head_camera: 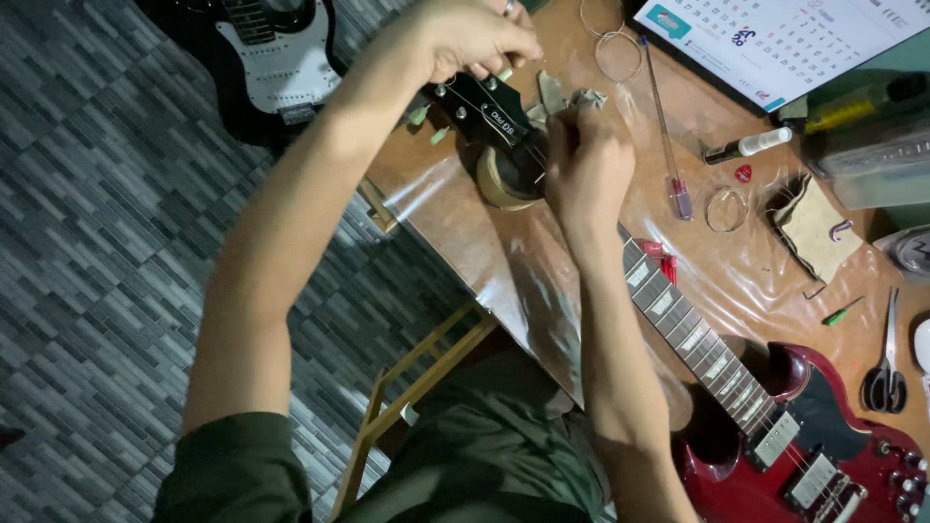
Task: Restringing an electric guitar by threading new strings through the tuning pegs and winding them to the correct tension.
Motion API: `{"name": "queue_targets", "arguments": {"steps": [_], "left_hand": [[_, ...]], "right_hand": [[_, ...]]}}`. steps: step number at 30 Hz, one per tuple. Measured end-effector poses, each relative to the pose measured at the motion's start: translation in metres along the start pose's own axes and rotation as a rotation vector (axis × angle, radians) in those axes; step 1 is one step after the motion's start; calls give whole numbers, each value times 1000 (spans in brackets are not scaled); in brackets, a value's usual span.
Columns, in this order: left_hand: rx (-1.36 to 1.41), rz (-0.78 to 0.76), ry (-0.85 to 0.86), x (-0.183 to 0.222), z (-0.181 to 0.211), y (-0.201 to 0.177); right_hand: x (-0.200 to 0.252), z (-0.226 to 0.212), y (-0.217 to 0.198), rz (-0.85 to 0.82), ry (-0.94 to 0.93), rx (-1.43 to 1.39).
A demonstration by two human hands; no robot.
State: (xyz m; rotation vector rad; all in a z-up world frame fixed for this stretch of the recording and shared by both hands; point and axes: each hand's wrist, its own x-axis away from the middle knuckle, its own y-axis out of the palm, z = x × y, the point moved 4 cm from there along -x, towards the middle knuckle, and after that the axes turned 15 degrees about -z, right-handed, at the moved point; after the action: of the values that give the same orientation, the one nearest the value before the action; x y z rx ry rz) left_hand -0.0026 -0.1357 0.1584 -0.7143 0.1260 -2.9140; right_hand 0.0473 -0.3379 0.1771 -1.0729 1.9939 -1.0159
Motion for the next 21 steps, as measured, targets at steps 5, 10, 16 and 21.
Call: {"name": "queue_targets", "arguments": {"steps": [5, 10, 16, 21], "left_hand": [[154, -234, 70, 11, 5, 2], [199, -274, 247, 8, -15, -17], [-266, -124, 483, 47, 2, -10], [-747, 200, 969, 57, 24, 14]], "right_hand": [[-40, 43, 18, -81, 13, 108], [-43, 55, 26, -148, 13, 64], [-46, 56, 20, -152, -2, 20], [-41, 27, -6, -183, -42, -245]]}}
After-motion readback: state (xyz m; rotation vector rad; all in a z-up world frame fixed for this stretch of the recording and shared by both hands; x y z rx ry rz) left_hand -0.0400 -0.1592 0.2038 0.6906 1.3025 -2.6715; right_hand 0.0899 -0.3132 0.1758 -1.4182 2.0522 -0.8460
